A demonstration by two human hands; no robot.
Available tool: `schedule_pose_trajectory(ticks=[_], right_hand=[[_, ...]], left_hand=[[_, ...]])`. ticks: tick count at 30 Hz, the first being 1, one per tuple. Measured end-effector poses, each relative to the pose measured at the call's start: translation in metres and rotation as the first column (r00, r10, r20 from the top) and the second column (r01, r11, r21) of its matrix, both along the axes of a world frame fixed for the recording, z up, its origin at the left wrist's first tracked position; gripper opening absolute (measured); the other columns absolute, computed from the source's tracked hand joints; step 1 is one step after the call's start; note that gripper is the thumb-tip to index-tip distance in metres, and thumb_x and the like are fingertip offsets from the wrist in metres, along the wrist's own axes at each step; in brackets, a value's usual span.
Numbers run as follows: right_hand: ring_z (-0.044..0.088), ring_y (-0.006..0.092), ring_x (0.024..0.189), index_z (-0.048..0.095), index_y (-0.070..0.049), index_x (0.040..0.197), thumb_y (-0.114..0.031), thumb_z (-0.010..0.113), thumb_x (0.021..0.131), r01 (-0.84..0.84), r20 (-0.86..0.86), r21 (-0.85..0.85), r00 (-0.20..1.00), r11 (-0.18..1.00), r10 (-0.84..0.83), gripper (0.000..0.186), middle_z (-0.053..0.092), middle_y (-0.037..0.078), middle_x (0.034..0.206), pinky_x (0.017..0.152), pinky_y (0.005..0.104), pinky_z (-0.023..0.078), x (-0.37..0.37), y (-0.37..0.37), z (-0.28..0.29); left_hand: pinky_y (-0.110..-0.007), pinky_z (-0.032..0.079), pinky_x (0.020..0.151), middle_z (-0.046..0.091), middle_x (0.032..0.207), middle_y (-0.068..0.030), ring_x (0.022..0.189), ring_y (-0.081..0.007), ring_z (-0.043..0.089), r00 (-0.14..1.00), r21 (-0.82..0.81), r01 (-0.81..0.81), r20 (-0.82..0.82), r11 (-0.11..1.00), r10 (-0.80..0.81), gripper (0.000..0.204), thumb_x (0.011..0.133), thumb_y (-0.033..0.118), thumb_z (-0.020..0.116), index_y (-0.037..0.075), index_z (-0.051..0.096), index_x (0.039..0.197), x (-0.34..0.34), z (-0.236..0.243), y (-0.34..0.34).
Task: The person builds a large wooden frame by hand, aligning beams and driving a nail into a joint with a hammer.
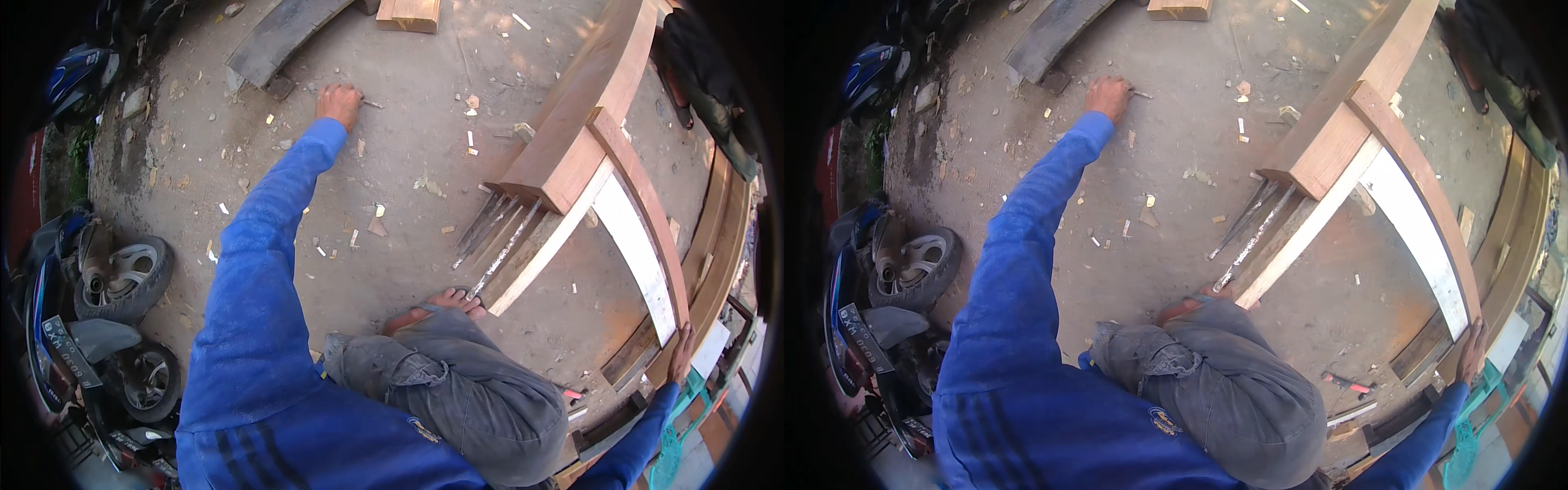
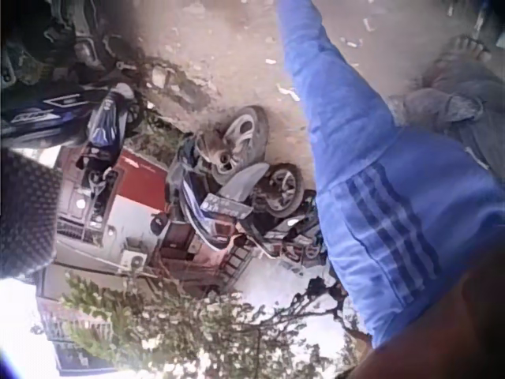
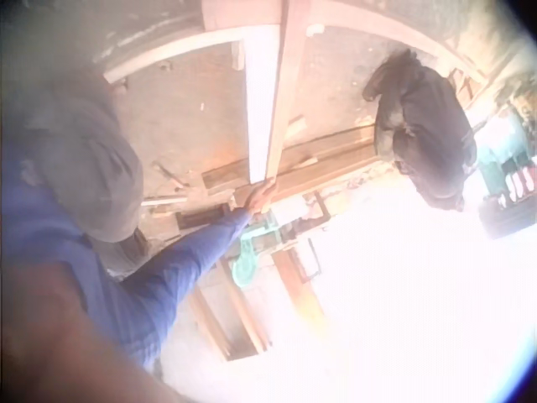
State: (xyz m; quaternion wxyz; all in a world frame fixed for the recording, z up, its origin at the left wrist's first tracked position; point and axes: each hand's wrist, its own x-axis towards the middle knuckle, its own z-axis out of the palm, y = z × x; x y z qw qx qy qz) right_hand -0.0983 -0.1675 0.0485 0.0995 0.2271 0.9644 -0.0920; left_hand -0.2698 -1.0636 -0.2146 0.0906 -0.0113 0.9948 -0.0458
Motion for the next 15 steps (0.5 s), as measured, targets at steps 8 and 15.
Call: schedule_pose_trajectory(ticks=[8, 15], right_hand=[[0.043, 0.0321, 0.14, 0.041, 0.002, 0.148, -0.055, 0.037, 0.106, 0.008, -0.039, -0.087, 0.999, 0.996, -0.011, 0.072, 0.047, 0.023, 0.148, 0.116, 0.0403, 0.03, -0.001, 0.014, -0.01], [0.037, 0.0331, 0.144, 0.036, 0.004, 0.151, -0.062, 0.038, 0.103, 0.053, -0.108, -0.154, 0.992, 0.987, -0.07, 0.081, 0.04, 0.025, 0.153, 0.12, 0.0409, 0.025, 0.004, 0.029, -0.018]], left_hand=[[-0.051, 0.046, 0.093, 0.068, 0.11, -0.0164, 0.107, -0.0357, 0.064, 0.961, 0.391, -0.032, -0.24, 0.92, 0.136, 0.021, 0.1, 0.024, 0.053, 0.008, 0.063, 0.111, 0.031, 0.024, 0.003], [-0.039, 0.048, 0.065, 0.068, 0.097, -0.018, 0.075, -0.027, 0.062, 0.508, 0.826, -0.519, 0.091, 0.221, 0.856, 0.052, 0.09, 0.045, 0.067, 0.005, 0.06, 0.122, 0.117, 0.016, -0.082]])
